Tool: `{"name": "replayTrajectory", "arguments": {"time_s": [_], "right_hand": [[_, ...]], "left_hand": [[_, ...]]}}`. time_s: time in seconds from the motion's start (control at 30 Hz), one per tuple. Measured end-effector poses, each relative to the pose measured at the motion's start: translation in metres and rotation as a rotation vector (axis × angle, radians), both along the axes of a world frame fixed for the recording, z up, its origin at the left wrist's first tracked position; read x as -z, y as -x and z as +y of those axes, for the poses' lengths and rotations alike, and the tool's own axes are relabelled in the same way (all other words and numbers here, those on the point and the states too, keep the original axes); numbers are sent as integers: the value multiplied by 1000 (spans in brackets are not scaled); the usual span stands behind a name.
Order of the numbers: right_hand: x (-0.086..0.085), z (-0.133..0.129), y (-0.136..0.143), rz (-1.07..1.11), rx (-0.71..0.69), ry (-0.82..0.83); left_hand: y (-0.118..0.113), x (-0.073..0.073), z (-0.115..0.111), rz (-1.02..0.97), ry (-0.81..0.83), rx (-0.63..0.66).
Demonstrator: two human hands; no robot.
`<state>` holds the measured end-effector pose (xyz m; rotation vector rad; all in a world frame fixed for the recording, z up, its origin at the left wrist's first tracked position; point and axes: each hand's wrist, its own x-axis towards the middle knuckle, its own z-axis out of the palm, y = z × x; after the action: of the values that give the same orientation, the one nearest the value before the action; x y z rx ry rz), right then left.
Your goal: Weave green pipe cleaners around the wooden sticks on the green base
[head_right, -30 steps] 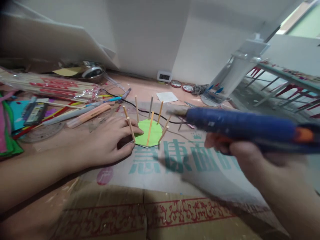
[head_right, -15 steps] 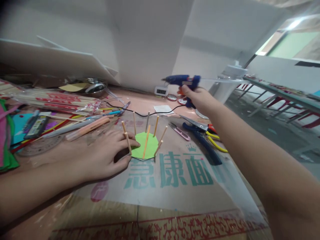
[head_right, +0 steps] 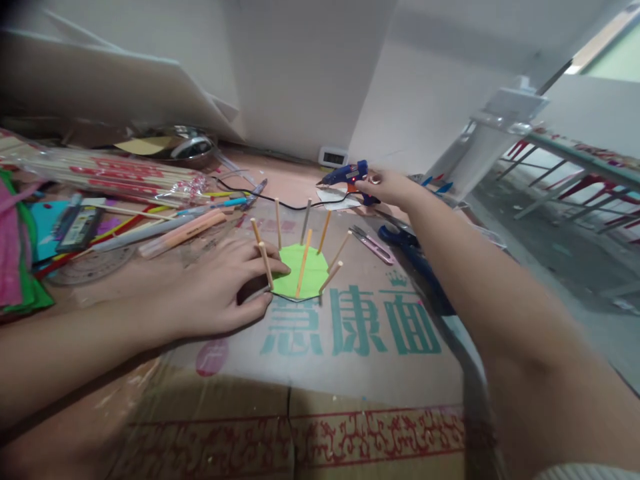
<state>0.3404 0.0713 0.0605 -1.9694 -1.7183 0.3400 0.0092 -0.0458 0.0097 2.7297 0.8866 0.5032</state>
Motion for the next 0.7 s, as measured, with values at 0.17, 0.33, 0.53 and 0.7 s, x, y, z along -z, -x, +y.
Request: {"name": "replayTrajectory", "arguments": {"time_s": [0.17,0.33,0.53,0.7], "right_hand": [[-40,-84,3,-347,205,-355],[-77,-143,55,-192,-404,-484],[-84,-111,107,-625,-984,-107],[-70,-87,118,-834,-1130,-8]], "left_hand": [[0,0,0,-13,14,-1],[-1,0,0,-27,5,3],[-2,-2,-3,-4,3,-16],[-2,-2,-3,-8,-16,6]]}}
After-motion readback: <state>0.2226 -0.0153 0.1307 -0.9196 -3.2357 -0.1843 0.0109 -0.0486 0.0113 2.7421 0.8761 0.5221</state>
